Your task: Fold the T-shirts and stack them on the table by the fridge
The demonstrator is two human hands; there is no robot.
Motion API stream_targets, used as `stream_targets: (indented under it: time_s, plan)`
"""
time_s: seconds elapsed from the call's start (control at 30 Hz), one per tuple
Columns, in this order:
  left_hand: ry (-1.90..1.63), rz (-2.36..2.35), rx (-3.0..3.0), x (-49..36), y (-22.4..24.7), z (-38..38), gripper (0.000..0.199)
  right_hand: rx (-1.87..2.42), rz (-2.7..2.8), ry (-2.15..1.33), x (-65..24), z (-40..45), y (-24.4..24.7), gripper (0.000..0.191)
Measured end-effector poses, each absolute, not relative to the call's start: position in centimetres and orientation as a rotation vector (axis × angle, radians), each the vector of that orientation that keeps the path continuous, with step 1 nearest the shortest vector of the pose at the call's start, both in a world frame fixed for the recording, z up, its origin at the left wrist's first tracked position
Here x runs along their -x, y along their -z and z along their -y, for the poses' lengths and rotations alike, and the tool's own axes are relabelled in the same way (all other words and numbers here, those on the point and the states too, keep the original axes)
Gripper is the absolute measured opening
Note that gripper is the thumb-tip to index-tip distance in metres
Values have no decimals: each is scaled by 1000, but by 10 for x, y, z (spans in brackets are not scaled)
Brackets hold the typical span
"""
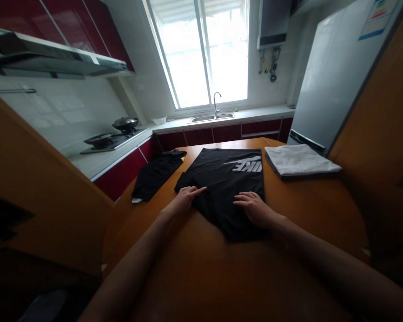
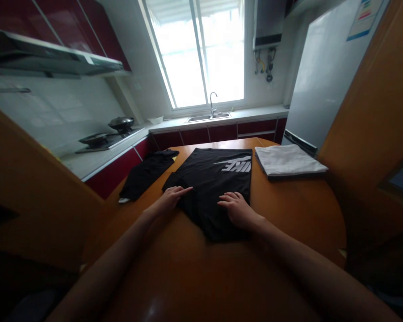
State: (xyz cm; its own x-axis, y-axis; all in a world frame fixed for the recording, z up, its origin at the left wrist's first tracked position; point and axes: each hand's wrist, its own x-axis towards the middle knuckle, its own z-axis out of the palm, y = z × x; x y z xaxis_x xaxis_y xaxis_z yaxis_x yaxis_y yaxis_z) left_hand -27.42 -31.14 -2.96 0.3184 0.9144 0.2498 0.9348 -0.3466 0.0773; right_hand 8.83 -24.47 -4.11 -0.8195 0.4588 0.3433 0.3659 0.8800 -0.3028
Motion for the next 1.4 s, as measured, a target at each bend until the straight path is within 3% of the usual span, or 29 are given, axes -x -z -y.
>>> stream_targets:
  time_s: [0.1,0.3,0.63,0.8,0.9,1.0,1.13,1.3,1.4]
  plan:
    - [336,1736,2447,271,27,313,80,674,2672,-288,-92,234,46,55]
    - [455,1617,2530,260,26,310,78,741,2664,-255,-93,232,39,44]
    - [396,1604,2544,248,14,311,41,735,2631,-371,-147,207,-2,31]
    - [451,1639,2547,262,-16,326,14,870,2526,-629,-194,179,-3,24]
    - [479,1774,2705,281,-35,345,17,1057,2520,-856,-215,167,2,23]
    - [388,2140,2722,298,-46,361,31,1162,2461,-706,-217,165,3,24]
    - [539,2210,2400,298,-40,356,46,901,2280,-346,-182,188,2,35]
    - [630,1995,2152,276,-1,331,24,498,2437,-446,-117,246,14,37]
    - [530,2033,2142,280,17,325,27,352,2585,-466,-95,271,24,40]
